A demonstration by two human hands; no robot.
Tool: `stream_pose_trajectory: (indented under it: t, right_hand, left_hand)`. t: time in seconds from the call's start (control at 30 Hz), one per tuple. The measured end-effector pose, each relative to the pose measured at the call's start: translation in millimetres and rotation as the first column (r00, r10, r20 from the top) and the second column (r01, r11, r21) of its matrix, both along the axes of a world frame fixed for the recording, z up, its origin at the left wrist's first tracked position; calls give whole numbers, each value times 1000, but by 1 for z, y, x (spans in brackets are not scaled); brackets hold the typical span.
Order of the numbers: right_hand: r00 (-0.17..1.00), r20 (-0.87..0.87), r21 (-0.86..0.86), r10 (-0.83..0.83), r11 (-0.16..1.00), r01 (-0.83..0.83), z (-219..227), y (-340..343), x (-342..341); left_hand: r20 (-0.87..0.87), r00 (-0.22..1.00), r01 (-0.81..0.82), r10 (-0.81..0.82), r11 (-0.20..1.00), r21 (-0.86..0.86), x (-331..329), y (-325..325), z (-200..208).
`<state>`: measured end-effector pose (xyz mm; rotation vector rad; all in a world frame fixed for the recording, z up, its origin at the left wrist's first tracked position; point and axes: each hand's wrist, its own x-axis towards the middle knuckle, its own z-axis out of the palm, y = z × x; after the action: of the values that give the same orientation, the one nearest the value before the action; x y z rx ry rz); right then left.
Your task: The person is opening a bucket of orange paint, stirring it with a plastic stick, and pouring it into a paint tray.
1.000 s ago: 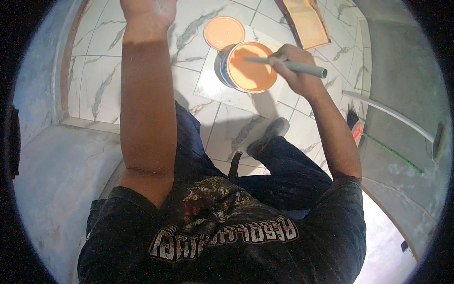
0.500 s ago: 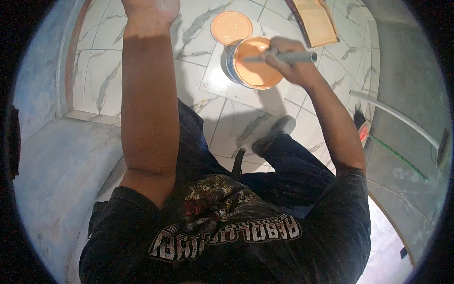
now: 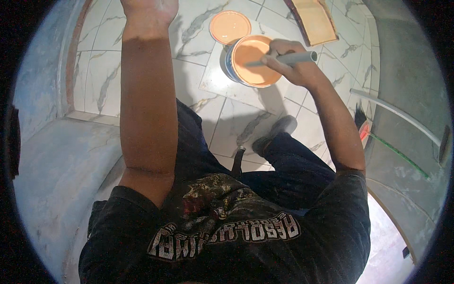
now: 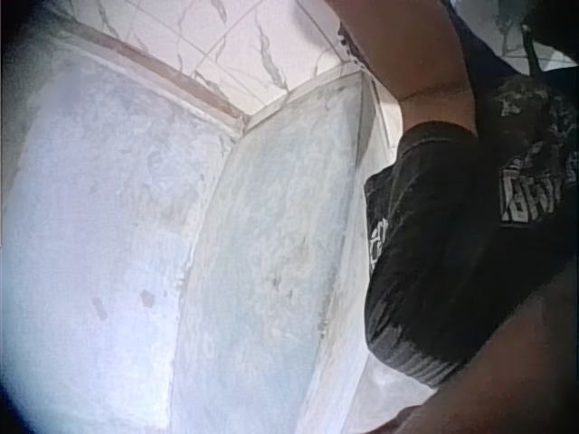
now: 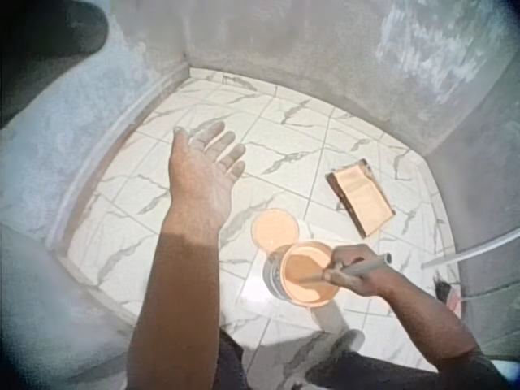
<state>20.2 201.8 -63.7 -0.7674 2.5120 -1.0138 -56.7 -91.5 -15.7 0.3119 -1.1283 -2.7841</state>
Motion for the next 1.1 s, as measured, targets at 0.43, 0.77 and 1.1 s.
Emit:
stream_pose_trajectory:
  t: [0.43,0.77,1.1]
  right_hand:
    - [972,-60,-31,227,973,-229,-1,4,-33]
    - [958,-225,124,177,981,-152,-8,21,-79]
    - [951,-307,-145,32,986,-80,-9,37,-59]
  left_hand:
    - [19,981,-186,191,972,-146,6,-8,3]
    - [181,981,194,-71,437,-879,-28,18,-56]
    - [522,837,518,-165,546,-658,36,7,-162]
